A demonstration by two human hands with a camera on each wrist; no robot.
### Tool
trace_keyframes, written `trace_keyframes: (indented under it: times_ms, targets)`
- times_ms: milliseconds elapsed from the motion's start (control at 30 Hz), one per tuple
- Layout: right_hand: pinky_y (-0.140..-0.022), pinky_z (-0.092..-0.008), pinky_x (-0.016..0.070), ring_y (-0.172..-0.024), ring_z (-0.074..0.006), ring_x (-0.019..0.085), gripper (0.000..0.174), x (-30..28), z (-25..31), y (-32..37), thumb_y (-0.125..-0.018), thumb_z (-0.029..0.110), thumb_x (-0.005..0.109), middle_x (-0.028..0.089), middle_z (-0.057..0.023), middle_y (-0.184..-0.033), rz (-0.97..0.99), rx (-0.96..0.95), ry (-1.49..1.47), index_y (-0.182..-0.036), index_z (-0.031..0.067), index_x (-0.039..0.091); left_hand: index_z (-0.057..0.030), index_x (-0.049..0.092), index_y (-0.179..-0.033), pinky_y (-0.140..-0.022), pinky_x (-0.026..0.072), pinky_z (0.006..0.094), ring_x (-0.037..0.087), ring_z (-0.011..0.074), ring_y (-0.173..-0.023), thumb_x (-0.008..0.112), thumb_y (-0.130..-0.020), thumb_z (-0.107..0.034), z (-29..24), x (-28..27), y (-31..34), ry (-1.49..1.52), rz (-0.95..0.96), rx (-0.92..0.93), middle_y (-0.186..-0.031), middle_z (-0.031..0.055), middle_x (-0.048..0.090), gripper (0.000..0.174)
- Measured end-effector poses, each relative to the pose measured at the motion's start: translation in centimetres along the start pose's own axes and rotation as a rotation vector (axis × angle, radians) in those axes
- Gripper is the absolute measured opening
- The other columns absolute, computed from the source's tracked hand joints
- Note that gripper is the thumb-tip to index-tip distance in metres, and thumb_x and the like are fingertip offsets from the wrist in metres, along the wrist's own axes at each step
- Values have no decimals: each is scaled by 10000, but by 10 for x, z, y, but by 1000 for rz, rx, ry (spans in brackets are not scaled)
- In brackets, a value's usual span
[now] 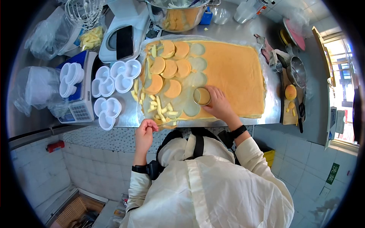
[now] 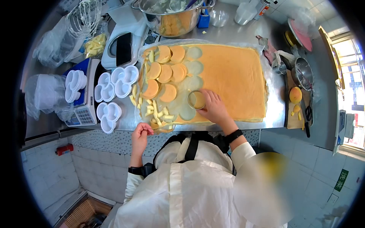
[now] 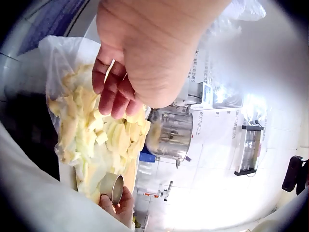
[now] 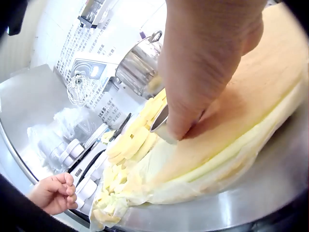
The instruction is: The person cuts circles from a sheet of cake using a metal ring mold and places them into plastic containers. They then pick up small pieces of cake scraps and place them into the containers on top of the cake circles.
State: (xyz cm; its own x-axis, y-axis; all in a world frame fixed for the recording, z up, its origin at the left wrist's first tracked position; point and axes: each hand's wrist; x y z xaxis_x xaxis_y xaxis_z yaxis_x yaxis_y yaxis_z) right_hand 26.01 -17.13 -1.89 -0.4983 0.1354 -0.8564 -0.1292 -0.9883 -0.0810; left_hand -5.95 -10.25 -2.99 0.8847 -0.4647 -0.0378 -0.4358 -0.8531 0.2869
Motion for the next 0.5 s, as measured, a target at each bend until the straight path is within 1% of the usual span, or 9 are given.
trace_keyframes:
  times_ms: [100, 167, 200, 267, 300, 367, 400, 467, 500]
  targets:
    - [-956, -402, 360, -1178, -304, 429, 715, 2, -3, 0, -680, 239, 718, 487, -124, -1230, -42, -41, 22, -1290, 73, 383, 4, 532, -883, -686, 484, 260, 565, 120, -707, 332, -834, 98, 1, -3, -2, 12, -18, 4, -762, 56, 579, 226]
    - [-990, -413, 335, -1213, -301, 396, 747, 0, 1, 0, -679, 249, 723, 472, -121, -1255, -13, -24, 21, -1313, 73, 368, 4, 533, -880, -687, 484, 260, 563, 118, -706, 332, -834, 100, 3, -4, -4, 16, -30, 9, -762, 54, 578, 228]
    - [-990, -413, 335, -1213, -301, 396, 747, -3, 3, 1, -679, 249, 723, 472, -121, -1255, -12, -28, 20, -1313, 73, 368, 3, 533, -878, -688, 483, 258, 562, 116, -705, 335, -831, 102, 4, -6, -4, 11, -32, 24, -760, 53, 578, 226]
    - [-1024, -431, 301, -1242, -300, 370, 773, -8, 7, 1, -674, 257, 733, 452, -133, -1279, 62, 9, 61, -1323, 67, 358, 2, 533, -877, -689, 482, 256, 560, 113, -704, 339, -827, 103, 3, -10, -4, -2, -45, 42, -757, 52, 577, 225]
    - [-1024, -431, 301, -1242, -300, 370, 773, -12, 11, 1, -674, 257, 733, 452, -133, -1279, 59, 1, 54, -1323, 67, 358, 1, 533, -878, -688, 480, 254, 559, 113, -704, 344, -824, 103, 1, -11, -4, -9, -46, 35, -755, 50, 577, 222]
    - [-1058, -449, 251, -1300, -302, 308, 784, -17, 19, -1, -721, 322, 687, 402, -151, -1344, 47, 36, 130, -1355, 43, 319, -2, 534, -879, -686, 474, 246, 558, 111, -700, 353, -814, 106, 1, -13, -5, -21, -53, 27, -744, 45, 577, 221]
    - [-1058, -449, 251, -1300, -302, 308, 784, -16, 21, -5, -721, 322, 687, 402, -151, -1344, 42, 33, 126, -1355, 43, 319, -2, 534, -879, -686, 474, 246, 558, 111, -700, 353, -814, 106, 2, -14, -5, -26, -55, 31, -744, 45, 577, 221]
    - [-1079, -459, 207, -1343, -304, 247, 783, -12, 27, -15, -791, 405, 595, 336, -159, -1407, -22, -71, 194, -1384, 12, 269, -6, 536, -884, -681, 474, 245, 560, 111, -693, 352, -815, 106, 6, -14, -5, -44, -55, 10, -739, 46, 581, 226]
    - [-1079, -459, 207, -1343, -304, 247, 783, -6, 32, -24, -791, 405, 595, 336, -159, -1407, -29, -70, 192, -1384, 12, 269, -4, 539, -879, -675, 476, 245, 564, 109, -689, 355, -817, 103, 7, -13, -6, -41, -51, -3, -736, 45, 584, 222]
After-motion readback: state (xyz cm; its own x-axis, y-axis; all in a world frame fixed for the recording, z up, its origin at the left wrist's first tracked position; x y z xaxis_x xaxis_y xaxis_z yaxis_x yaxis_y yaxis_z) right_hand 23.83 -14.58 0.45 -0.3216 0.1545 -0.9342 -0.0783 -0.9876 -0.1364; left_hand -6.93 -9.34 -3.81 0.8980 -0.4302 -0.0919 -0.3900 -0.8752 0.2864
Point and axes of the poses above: each hand's wrist, its own y-axis away from the middle knuckle, its own x-axis out of the palm, z = x × y
